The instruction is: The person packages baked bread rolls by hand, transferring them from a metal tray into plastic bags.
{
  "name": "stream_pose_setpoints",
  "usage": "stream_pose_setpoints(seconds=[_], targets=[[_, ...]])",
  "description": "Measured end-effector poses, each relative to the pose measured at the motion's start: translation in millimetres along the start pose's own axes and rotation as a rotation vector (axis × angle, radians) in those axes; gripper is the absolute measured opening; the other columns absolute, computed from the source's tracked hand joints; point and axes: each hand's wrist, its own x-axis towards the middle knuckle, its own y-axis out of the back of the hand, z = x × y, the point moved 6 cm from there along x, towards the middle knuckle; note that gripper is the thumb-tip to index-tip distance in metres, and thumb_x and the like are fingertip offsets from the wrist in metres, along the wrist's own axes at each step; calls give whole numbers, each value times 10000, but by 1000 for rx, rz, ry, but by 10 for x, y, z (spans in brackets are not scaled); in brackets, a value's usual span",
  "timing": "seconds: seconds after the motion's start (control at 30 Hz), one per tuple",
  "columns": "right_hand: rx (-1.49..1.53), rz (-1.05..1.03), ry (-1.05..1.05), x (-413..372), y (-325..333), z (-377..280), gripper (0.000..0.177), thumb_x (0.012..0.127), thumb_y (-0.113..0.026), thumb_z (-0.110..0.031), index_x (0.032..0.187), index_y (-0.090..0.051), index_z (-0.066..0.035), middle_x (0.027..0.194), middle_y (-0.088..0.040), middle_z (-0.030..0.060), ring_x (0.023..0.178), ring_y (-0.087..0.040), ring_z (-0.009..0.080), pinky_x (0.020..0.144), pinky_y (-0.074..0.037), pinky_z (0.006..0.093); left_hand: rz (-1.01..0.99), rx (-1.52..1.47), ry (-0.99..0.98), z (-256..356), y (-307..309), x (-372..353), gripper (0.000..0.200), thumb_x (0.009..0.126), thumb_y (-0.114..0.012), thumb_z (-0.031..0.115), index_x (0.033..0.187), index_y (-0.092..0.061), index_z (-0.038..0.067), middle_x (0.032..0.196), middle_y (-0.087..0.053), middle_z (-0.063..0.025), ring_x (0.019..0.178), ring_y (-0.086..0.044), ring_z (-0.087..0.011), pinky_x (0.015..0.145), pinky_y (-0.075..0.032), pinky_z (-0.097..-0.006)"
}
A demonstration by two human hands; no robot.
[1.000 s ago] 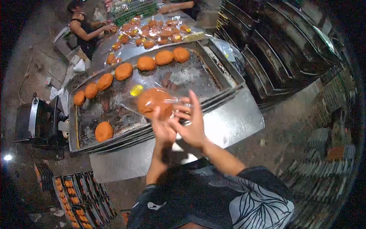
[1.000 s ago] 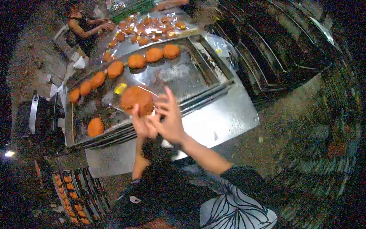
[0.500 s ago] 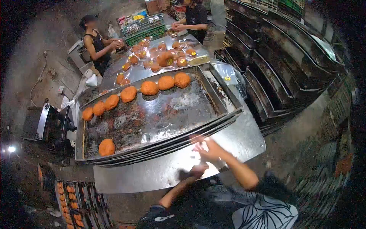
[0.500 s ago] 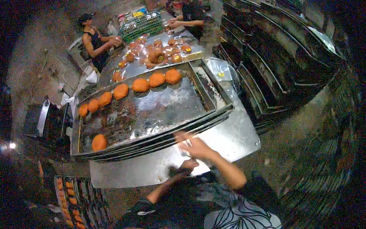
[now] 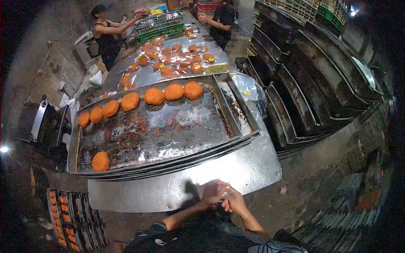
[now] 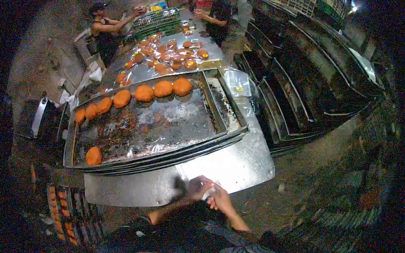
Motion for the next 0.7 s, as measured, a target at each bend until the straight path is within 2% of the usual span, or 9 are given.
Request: stream_pose_setpoints(seconds=[0.1, 0.17, 0.27, 0.3, 0.4, 0.47, 0.53, 0.57, 0.7], targets=[[1072, -543, -49, 473, -126, -409, 299, 882, -395, -245, 1023, -455, 11, 842, -526, 59, 666, -511, 129, 568, -455, 248, 4, 664, -474, 738, -55, 58, 127, 744, -582, 82, 838, -585, -2, 719, -550, -94, 520, -533, -166, 444, -426, -245], [1008, -4, 181, 555, -193, -1176, 514, 836, -462, -366, 1196, -341, -21, 1009, -524, 105, 864, -535, 190, 709, -473, 322, 312, 540, -240, 852, 270, 110, 144, 709, -603, 52, 846, -578, 17, 728, -554, -80, 620, -524, -155, 544, -420, -268], [1365, -605, 278, 161, -1104, -2154, 531, 834, -435, -404, 1200, -355, -28, 1097, -497, 139, 1040, -462, 240, 866, -401, 368, 703, -532, -181, 981, 1064, 185, 467, 762, -593, 127, 1160, -361, 51, 1000, -515, -101, 833, -521, -175, 778, -427, -308], [1417, -802, 172, 199, -1407, -2041, 510, 840, -434, -382, 1201, -363, -28, 1119, -488, 154, 1037, -472, 263, 873, -398, 382, 419, -1038, -19, 1109, 1216, 175, 398, 819, -523, 191, 1152, -362, 41, 993, -519, -117, 849, -531, -209, 782, -449, -322], [467, -766, -17, 561, -1911, -2028, 344, 821, -485, -196, 1107, -456, -7, 965, -559, 136, 912, -543, 246, 807, -436, 338, 652, -761, -136, 1395, 2097, -243, 164, 845, -467, 171, 930, -484, 32, 820, -541, -68, 847, -538, -213, 717, -479, -340], [-428, -150, 777, 1349, -1749, -2716, 258, 811, -498, -214, 944, -523, 6, 861, -574, 113, 767, -551, 209, 682, -437, 320, 996, -656, -369, 1447, 2671, -601, 187, 850, -453, 169, 974, -477, 32, 837, -514, -67, 858, -523, -236, 829, -419, -427], [-1000, 539, 942, 2650, -1520, -2976, 407, 797, -490, -305, 1105, -439, -43, 1031, -478, 191, 1009, -435, 354, 828, -363, 463, 1180, -632, -416, 1626, 2953, -916, 267, 857, -433, 197, 1087, -437, 60, 906, -500, -83, 904, -500, -243, 865, -384, -464], [-1101, 664, 614, 3017, -1424, -2939, 455, 787, -492, -322, 1182, -386, -124, 1130, -386, 215, 1083, -339, 415, 883, -307, 512, 1216, -655, -449, 1668, 3055, -1037, 313, 861, -424, 224, 1144, -412, 90, 951, -497, -92, 924, -489, -241, 872, -373, -477], [-1120, 269, 439, 3271, -1782, -2587, 521, 772, -525, -309, 1236, -345, -153, 1260, -275, 228, 1055, -328, 486, 906, -304, 485, 1152, -595, -537, 1855, 3352, -1355, 479, 834, -454, 275, 1252, -295, 104, 1064, -457, -114, 1041, -442, -269, 892, -351, -500]])
